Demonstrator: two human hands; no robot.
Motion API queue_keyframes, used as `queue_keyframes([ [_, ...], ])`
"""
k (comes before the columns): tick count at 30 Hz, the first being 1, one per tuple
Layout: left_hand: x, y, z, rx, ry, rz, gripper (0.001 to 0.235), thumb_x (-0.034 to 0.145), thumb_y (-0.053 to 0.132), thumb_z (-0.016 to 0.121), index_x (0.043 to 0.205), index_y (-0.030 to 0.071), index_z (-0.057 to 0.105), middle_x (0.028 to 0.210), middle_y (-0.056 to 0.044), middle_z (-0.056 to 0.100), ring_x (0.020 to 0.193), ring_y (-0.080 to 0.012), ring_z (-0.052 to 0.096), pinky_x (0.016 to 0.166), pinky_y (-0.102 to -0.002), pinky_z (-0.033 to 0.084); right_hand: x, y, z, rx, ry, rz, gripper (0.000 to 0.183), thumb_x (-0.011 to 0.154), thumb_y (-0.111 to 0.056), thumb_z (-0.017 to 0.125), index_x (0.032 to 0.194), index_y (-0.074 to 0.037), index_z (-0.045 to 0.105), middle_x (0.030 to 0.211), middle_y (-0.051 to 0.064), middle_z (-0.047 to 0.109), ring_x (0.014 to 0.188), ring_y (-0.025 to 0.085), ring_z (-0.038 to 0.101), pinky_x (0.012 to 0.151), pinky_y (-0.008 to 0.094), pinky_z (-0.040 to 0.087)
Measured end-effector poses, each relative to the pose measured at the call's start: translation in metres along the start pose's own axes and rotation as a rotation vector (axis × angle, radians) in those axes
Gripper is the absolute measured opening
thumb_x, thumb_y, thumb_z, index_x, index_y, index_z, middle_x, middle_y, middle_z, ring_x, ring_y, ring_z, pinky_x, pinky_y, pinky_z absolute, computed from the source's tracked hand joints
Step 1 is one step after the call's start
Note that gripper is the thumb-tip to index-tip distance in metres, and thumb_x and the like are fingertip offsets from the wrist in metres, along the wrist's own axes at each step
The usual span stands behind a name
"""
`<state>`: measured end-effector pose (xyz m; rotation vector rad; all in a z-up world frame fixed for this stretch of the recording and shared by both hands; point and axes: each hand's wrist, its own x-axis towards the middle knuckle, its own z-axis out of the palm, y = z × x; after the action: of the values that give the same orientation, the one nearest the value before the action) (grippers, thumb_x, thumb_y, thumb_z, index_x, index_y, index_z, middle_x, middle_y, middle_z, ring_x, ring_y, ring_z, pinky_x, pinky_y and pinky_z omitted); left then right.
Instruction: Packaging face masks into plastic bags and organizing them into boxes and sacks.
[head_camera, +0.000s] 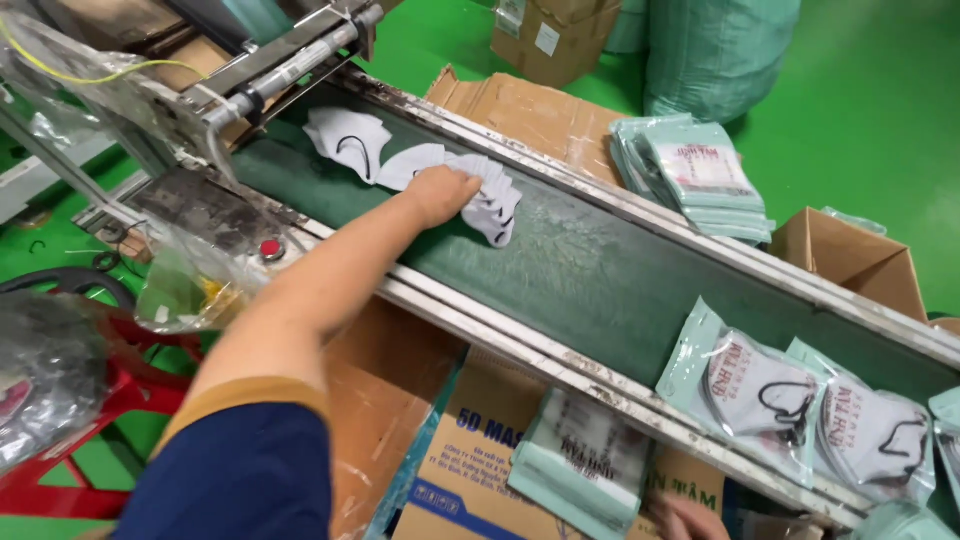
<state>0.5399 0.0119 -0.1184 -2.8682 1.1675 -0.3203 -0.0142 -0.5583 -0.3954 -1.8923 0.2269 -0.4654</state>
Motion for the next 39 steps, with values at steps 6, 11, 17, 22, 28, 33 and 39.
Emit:
queue_keyframes([
  [6, -0.031, 0.093, -0.15, -0.756, 0.331, -0.28, 0.043, 0.08, 0.021, 0.075, 0.116, 0.002, 0.063, 0.109, -0.027, 0.072, 0.106, -0.0442, 0.068, 0.091, -0.048, 0.055, 0.013, -0.399, 0.139, 0.061, -0.044, -0.186, 0.02, 0.089, 0.0, 0.074, 0.109, 0.001, 0.074, 0.115, 0.017, 0.072, 0.109, 0.023, 0.071, 0.093, 0.031, 0.057],
  [11, -0.141, 0.258, -0.179, -1.075, 0.49, -0.248, 0.075, 0.079, 0.019, 0.073, 0.144, -0.003, 0.043, 0.124, -0.029, 0.065, 0.118, -0.0443, 0.064, 0.1, -0.046, 0.051, 0.014, -0.535, 0.198, -0.204, -0.079, -0.505, 0.081, 0.071, -0.014, 0.082, 0.14, 0.008, 0.048, 0.145, 0.028, 0.051, 0.135, 0.039, 0.049, 0.111, 0.041, 0.04],
  [17, -0.257, 0.31, -0.233, -1.283, 0.196, -0.105, 0.093, 0.079, 0.031, 0.08, 0.155, 0.004, 0.035, 0.134, -0.023, 0.065, 0.126, -0.0378, 0.064, 0.108, -0.042, 0.049, -0.027, -0.426, 0.158, -0.112, -0.146, -0.333, 0.063, 0.08, 0.001, 0.074, 0.139, 0.004, 0.055, 0.128, 0.021, 0.066, 0.115, 0.031, 0.066, 0.097, 0.035, 0.053],
  [22, -0.276, 0.288, -0.256, -0.912, 0.331, 0.183, 0.118, 0.058, 0.033, 0.098, 0.152, 0.0, 0.036, 0.138, -0.029, 0.057, 0.126, -0.041, 0.056, 0.107, -0.043, 0.044, -0.052, -0.413, 0.125, 0.212, -0.365, -0.055, 0.045, 0.082, 0.01, 0.072, 0.126, 0.003, 0.067, 0.112, 0.012, 0.075, 0.1, 0.018, 0.071, 0.091, 0.03, 0.057],
  [28, -0.305, 0.332, -0.221, -1.355, -0.221, -0.018, 0.084, 0.07, 0.031, 0.089, 0.144, 0.012, 0.054, 0.128, -0.011, 0.075, 0.115, -0.023, 0.072, 0.101, -0.036, 0.054, -0.051, -0.482, 0.149, 0.377, -0.464, -0.137, 0.056, 0.077, 0.006, 0.083, 0.129, 0.001, 0.062, 0.127, 0.008, 0.063, 0.116, 0.015, 0.062, 0.102, 0.031, 0.05],
  [33, -0.332, 0.315, -0.175, -1.237, -0.007, -0.022, 0.085, 0.071, 0.03, 0.088, 0.146, 0.013, 0.051, 0.138, -0.011, 0.066, 0.13, -0.0278, 0.061, 0.112, -0.04, 0.047, -0.052, -0.434, 0.172, 0.143, -0.554, -0.14, 0.088, 0.067, -0.008, 0.092, 0.141, -0.001, 0.045, 0.132, 0.01, 0.059, 0.121, 0.02, 0.06, 0.105, 0.035, 0.048],
  [39, -0.346, 0.329, -0.115, -1.102, 0.172, 0.036, 0.103, 0.06, 0.035, 0.096, 0.144, 0.006, 0.044, 0.149, -0.019, 0.046, 0.148, -0.0427, 0.032, 0.12, -0.052, 0.025, -0.087, -0.346, 0.227, 0.073, -0.416, -0.031, 0.068, 0.079, -0.016, 0.09, 0.138, -0.001, 0.06, 0.131, 0.011, 0.074, 0.119, 0.021, 0.071, 0.105, 0.035, 0.055],
])
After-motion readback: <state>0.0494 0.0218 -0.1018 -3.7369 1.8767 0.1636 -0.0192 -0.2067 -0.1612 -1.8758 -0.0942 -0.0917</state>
